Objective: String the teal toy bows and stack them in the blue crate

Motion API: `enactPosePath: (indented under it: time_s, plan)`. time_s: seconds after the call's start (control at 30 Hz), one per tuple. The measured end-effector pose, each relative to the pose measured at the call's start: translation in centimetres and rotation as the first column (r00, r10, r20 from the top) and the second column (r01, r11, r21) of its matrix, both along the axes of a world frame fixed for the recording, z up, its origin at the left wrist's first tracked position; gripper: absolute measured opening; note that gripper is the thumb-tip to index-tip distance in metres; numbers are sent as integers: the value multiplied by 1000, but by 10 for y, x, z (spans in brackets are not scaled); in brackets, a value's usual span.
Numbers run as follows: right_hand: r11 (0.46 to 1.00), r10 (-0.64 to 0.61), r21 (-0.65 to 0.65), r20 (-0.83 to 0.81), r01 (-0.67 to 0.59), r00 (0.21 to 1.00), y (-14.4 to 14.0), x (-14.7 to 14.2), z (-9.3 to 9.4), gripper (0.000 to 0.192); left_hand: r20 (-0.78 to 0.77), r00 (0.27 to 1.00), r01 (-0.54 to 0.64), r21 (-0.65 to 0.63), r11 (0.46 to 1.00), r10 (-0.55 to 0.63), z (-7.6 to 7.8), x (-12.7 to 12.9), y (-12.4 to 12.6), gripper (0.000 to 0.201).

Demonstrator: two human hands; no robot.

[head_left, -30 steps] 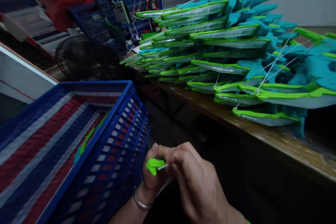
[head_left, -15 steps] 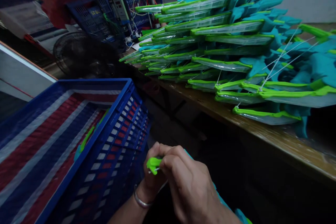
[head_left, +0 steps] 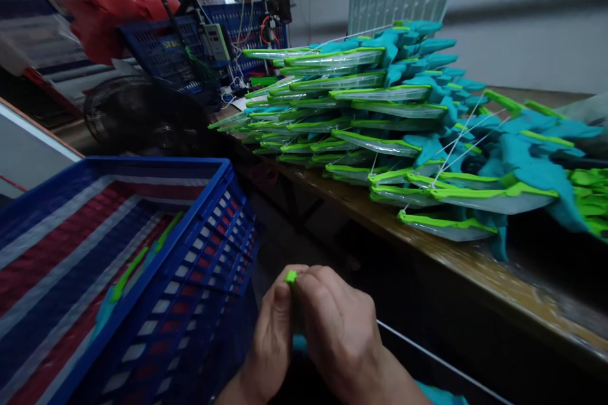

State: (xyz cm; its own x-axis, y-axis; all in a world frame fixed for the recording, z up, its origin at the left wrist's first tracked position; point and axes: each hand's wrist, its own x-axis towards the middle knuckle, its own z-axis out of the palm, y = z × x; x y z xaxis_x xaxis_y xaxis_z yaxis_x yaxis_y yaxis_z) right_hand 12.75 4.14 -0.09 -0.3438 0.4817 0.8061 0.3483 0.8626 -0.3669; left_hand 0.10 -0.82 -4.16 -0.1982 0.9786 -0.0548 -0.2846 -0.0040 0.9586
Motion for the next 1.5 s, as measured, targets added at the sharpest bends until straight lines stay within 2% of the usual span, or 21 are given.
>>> enactPosePath:
  time_s: [0.07,0.2,0.3,0.37,0.5,0.57,0.73,0.83,0.9,0.97,1.07,1.13,1.17,1.2,1.3,1.33,1.4,1.5]
  plan:
    - [1000,-1,-18,-51,0,999,2,4,10,9,-77,997,-20,21,1000,22,8,2,-3,40]
    - [989,-90,-135,-230,60,969,4,22,46,17,-212,977,16,45,999,-6,22,2,-2,52]
    - [975,-138,-211,-320,71,937,9,33,62,19,-196,977,83,22,996,-77,31,-2,1,34]
    - [966,-125,-254,-335,39,934,14,34,60,15,-192,971,150,47,988,-139,36,-6,4,23]
    - [936,-114,-352,-278,10,954,15,27,42,13,-158,959,257,155,954,-233,40,-12,10,15]
    - [942,-72,-334,-262,-20,962,11,25,35,14,-159,964,237,148,960,-214,38,-14,12,18]
    - [937,180,-273,-166,-220,970,1,20,26,11,-201,973,135,97,986,-113,33,-14,12,20]
    - [912,190,-334,-173,-239,967,1,17,22,8,-167,980,131,110,985,-111,33,-13,11,18]
    - [868,138,-435,-253,-240,957,3,15,19,3,-135,983,145,133,980,-127,34,-12,11,20]
    - [799,96,-536,-333,-272,938,5,13,16,11,-80,984,170,141,975,-160,35,-11,13,21]
    - [651,104,-640,-456,-407,884,8,10,12,23,27,977,207,139,968,-212,35,-12,15,22]
    - [546,129,-660,-542,-516,831,9,9,8,23,84,969,220,137,966,-232,35,-12,16,21]
    - [535,141,-652,-559,-538,817,9,8,7,23,110,965,225,131,966,-239,35,-13,16,21]
    - [564,153,-637,-546,-526,824,10,8,5,22,140,960,226,118,967,-241,36,-13,17,22]
    - [764,171,-528,-388,-371,905,12,9,1,19,200,956,202,74,977,-213,37,-13,19,25]
    - [810,178,-484,-333,-330,926,12,11,2,17,203,960,182,65,981,-191,38,-13,19,25]
    - [848,218,-431,-245,-308,945,12,14,4,13,185,969,155,58,986,-163,39,-14,20,24]
    - [869,255,-396,-157,-298,954,13,18,13,13,156,966,201,44,979,-205,40,-18,21,26]
